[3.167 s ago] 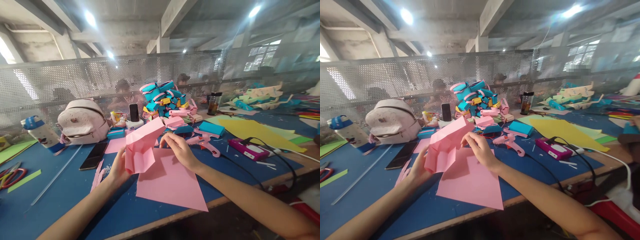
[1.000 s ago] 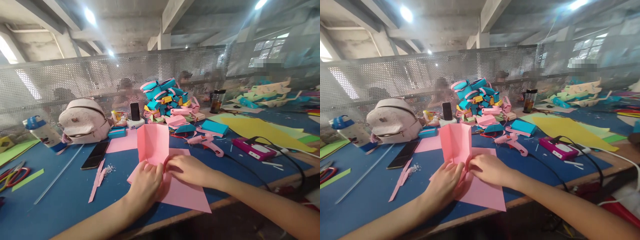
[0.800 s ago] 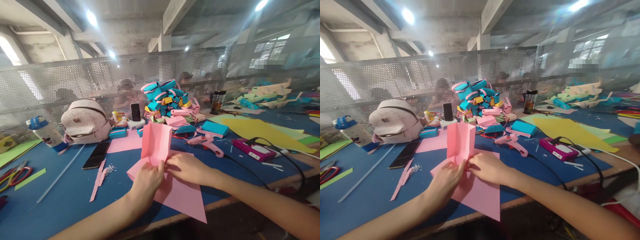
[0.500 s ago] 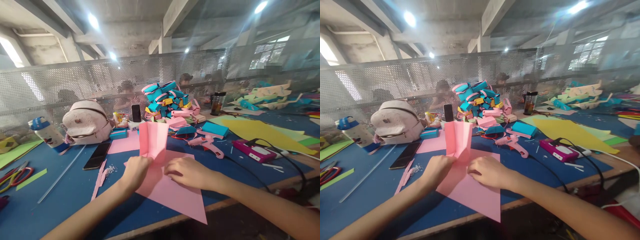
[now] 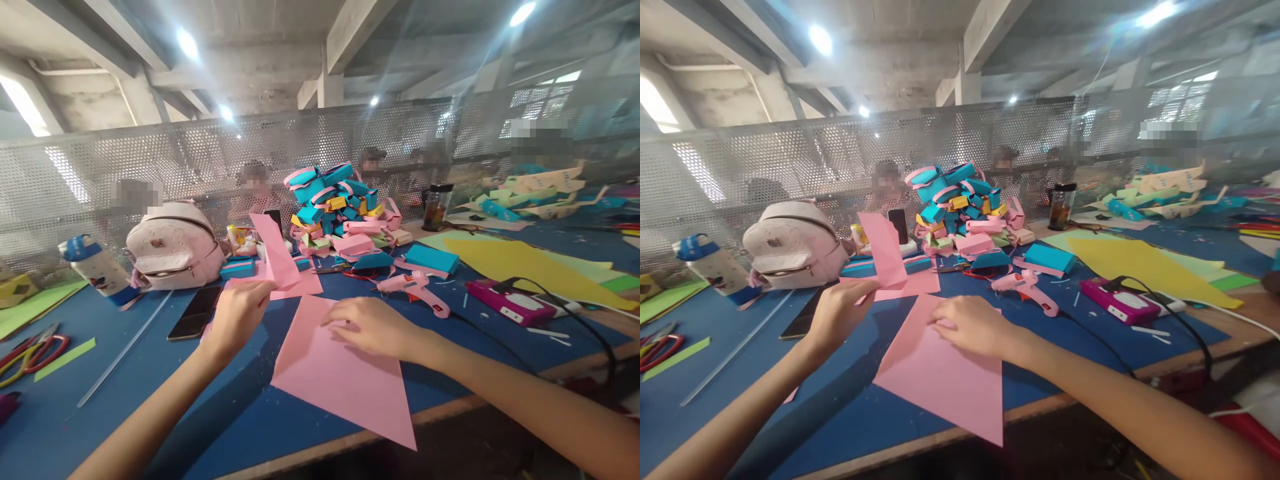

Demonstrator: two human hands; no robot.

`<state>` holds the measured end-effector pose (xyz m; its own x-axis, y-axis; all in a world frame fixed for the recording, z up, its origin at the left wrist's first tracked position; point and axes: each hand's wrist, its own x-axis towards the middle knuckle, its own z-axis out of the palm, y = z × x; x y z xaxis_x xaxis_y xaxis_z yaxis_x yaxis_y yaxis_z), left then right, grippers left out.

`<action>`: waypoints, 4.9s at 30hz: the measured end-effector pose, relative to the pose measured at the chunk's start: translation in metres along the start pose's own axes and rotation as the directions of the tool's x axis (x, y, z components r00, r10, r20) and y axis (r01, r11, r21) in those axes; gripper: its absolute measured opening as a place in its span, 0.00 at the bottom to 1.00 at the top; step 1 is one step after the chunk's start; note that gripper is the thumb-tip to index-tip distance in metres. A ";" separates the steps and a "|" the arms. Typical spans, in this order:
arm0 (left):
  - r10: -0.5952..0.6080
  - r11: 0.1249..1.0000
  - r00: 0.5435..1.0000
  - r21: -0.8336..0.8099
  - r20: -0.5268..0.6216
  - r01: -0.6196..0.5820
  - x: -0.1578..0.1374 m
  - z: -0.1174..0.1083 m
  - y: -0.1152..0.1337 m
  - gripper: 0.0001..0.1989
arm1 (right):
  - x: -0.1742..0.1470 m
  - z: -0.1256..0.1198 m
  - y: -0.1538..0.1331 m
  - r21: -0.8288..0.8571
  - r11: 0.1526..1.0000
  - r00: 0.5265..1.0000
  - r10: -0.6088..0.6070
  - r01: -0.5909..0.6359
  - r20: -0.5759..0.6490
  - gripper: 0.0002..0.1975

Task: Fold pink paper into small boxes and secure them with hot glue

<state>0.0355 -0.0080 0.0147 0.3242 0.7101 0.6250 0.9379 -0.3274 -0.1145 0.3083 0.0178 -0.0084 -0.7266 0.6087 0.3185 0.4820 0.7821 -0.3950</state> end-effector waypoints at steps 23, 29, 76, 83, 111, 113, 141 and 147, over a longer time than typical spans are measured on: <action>0.026 0.983 0.995 -0.181 -0.101 -0.044 -0.017 0.016 0.019 0.11 | 0.040 0.037 0.012 0.160 0.950 0.811 -0.134 0.269 -0.569 0.06; -0.085 0.878 0.994 -0.476 -0.070 0.041 -0.015 0.016 0.015 0.11 | 0.045 0.041 0.020 0.330 0.885 0.781 -0.059 0.330 -0.622 0.07; -0.450 0.572 0.893 -0.767 0.003 0.291 -0.022 0.030 0.011 0.05 | 0.056 0.068 0.035 0.810 0.574 0.923 0.234 0.121 -0.304 0.28; -0.564 0.494 0.824 -0.818 -0.045 0.293 -0.020 0.030 0.011 0.06 | 0.054 0.065 0.034 0.733 0.674 0.928 0.207 0.096 -0.311 0.17; -0.633 0.570 0.742 -0.782 -0.222 0.253 -0.017 0.024 -0.005 0.07 | 0.097 0.062 0.021 -0.180 0.983 0.996 0.049 -0.034 0.079 0.06; -0.638 0.553 0.740 -0.797 -0.215 0.245 -0.018 0.025 -0.006 0.08 | 0.098 0.059 0.017 -0.203 0.979 0.994 0.033 -0.011 0.108 0.07; -0.692 0.542 0.688 -0.786 -0.217 0.298 -0.016 0.028 -0.006 0.11 | 0.093 0.060 0.031 -0.129 0.992 0.989 0.001 0.018 0.145 0.05; -0.689 0.548 0.683 -0.789 -0.240 0.276 -0.015 0.030 -0.007 0.10 | 0.089 0.057 0.022 -0.065 0.995 0.985 -0.070 0.082 0.157 0.06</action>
<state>0.0272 0.0019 -0.0169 -0.4548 0.5613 0.6914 0.5065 -0.4756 0.7192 0.2262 0.0820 -0.0377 -0.8267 0.5235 0.2061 0.4519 0.8361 -0.3110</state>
